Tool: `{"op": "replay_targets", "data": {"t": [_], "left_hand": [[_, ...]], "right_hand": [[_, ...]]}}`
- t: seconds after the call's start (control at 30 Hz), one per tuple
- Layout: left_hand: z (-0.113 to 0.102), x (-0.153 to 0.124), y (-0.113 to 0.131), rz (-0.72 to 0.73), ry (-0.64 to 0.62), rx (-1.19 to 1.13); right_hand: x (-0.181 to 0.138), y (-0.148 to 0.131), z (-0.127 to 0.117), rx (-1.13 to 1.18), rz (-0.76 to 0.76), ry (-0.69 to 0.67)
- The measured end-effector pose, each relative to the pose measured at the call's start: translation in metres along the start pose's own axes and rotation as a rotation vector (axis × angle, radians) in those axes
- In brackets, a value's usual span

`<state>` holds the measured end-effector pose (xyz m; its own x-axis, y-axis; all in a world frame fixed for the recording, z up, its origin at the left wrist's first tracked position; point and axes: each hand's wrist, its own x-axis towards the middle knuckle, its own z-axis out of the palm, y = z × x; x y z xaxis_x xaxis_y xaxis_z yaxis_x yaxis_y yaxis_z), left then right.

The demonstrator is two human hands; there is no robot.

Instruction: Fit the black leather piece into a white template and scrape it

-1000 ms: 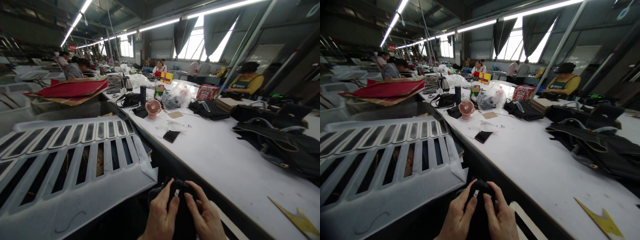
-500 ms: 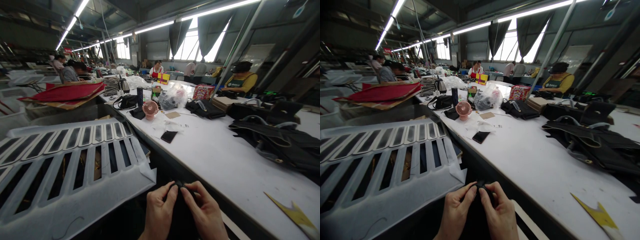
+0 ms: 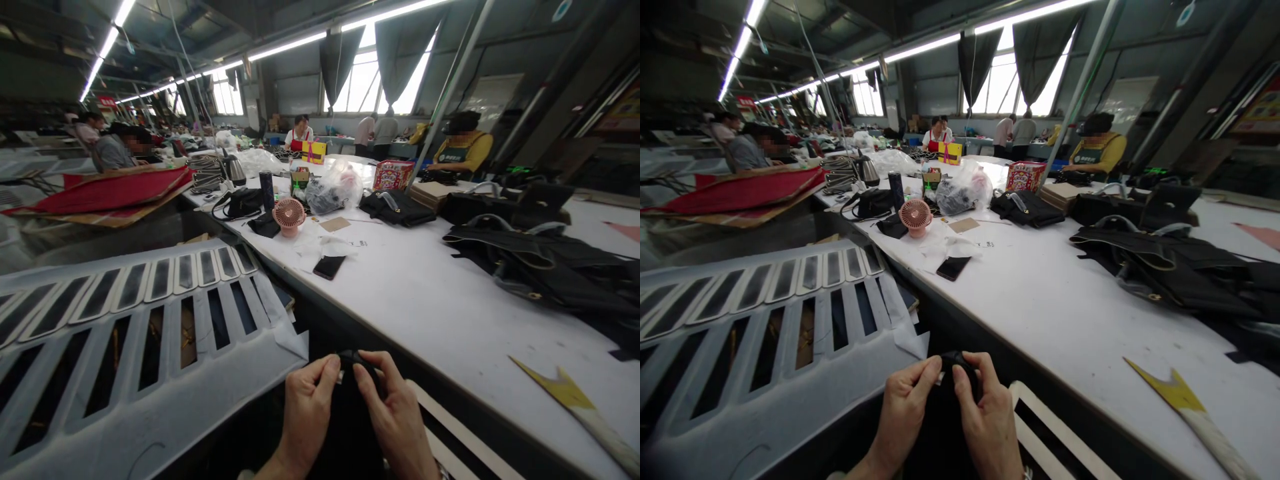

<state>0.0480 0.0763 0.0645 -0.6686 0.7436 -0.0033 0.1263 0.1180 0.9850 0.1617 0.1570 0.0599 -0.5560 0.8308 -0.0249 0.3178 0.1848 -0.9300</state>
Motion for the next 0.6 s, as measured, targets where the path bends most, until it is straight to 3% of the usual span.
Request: {"op": "replay_targets", "data": {"t": [0.17, 0.37, 0.6], "left_hand": [[0.0, -0.003, 0.003, 0.026, -0.019, 0.008], [0.003, -0.005, -0.003, 0.019, -0.012, 0.01], [-0.01, 0.013, -0.002, 0.117, -0.13, 0.026]], "right_hand": [[-0.003, 0.004, -0.004, 0.056, 0.023, -0.075], [-0.004, -0.005, 0.0, 0.107, 0.0, -0.012], [-0.015, 0.009, 0.009, 0.062, 0.011, 0.057]]}}
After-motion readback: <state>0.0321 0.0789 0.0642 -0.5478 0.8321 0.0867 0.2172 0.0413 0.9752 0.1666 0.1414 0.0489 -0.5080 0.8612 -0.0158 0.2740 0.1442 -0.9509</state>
